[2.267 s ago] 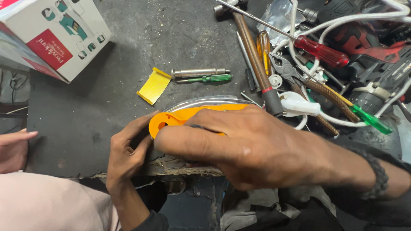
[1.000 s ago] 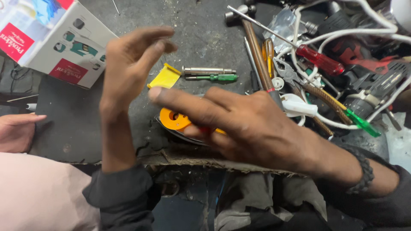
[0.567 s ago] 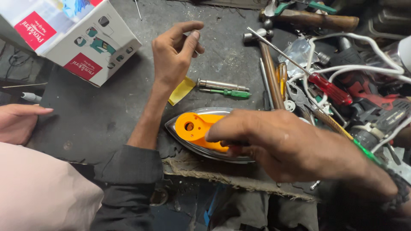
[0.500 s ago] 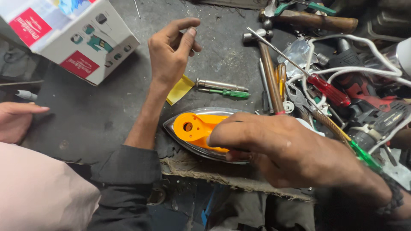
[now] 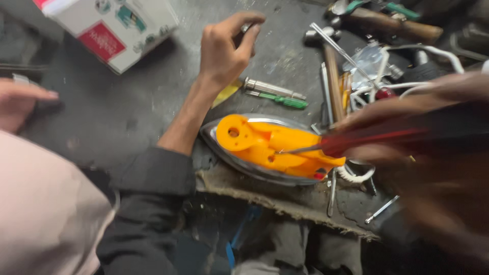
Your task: The person repairs a yellow electric iron by connecting internal wires to terminals, placing the plastic housing over the base, and securing it with screws using a screwdriver. The person also handles a product box and various tools on the workbench.
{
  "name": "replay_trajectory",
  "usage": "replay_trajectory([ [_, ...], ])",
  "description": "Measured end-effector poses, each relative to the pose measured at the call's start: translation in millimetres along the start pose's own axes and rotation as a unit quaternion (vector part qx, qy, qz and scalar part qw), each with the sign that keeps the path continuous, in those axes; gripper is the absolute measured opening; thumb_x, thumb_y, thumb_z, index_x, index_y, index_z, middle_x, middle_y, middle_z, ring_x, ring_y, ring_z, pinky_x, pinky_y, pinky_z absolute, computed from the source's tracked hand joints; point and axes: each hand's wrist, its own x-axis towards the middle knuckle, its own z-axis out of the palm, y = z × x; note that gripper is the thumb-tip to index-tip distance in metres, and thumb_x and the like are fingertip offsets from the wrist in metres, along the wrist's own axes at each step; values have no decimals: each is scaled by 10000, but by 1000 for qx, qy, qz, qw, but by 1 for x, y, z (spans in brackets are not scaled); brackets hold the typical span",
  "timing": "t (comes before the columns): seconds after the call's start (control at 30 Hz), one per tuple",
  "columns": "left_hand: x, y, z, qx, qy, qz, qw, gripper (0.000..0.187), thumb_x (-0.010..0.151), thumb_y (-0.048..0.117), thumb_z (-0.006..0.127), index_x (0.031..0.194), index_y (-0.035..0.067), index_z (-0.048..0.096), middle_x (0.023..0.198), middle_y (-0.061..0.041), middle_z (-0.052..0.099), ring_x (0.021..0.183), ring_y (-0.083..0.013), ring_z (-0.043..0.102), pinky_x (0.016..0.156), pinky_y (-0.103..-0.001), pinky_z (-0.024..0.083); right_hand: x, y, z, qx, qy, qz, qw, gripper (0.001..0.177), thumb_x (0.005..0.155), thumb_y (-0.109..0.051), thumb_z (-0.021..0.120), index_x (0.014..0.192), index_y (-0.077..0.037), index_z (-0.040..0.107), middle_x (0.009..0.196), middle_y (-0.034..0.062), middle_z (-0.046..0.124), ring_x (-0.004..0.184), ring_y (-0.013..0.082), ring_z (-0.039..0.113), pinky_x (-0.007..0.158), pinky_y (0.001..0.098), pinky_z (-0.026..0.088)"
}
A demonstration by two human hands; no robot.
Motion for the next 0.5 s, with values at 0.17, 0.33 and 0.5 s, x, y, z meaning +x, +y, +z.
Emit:
replay_trajectory([
  [0.17,-3,-7,5,46,24,71,996,156,992,63,729,1138,106,761,875,-30,797,642,-101,733,580,-247,550,-2,16,-16,-26,33,118,992,308,1116,-261,557,1303,-17,559,1157,122,685,1115,215,744,1038,314,618],
  [0.33,-7,-9,6,68,28,110,991,119,994,83,730,1109,96,756,891,-43,788,672,-139,732,623,-267,563,10,23,0,-157,-67,-73,983,328,1051,-22,652,1300,38,448,1121,199,677,1084,281,750,938,346,602],
  [0.5,-10,-18,11,129,-8,54,990,142,1004,157,786,907,60,750,672,-35,712,520,-150,645,495,-303,483,13,25,4,-128,-81,-109,982,452,1120,-16,634,1429,43,310,1185,164,670,1144,232,747,1006,276,603],
])
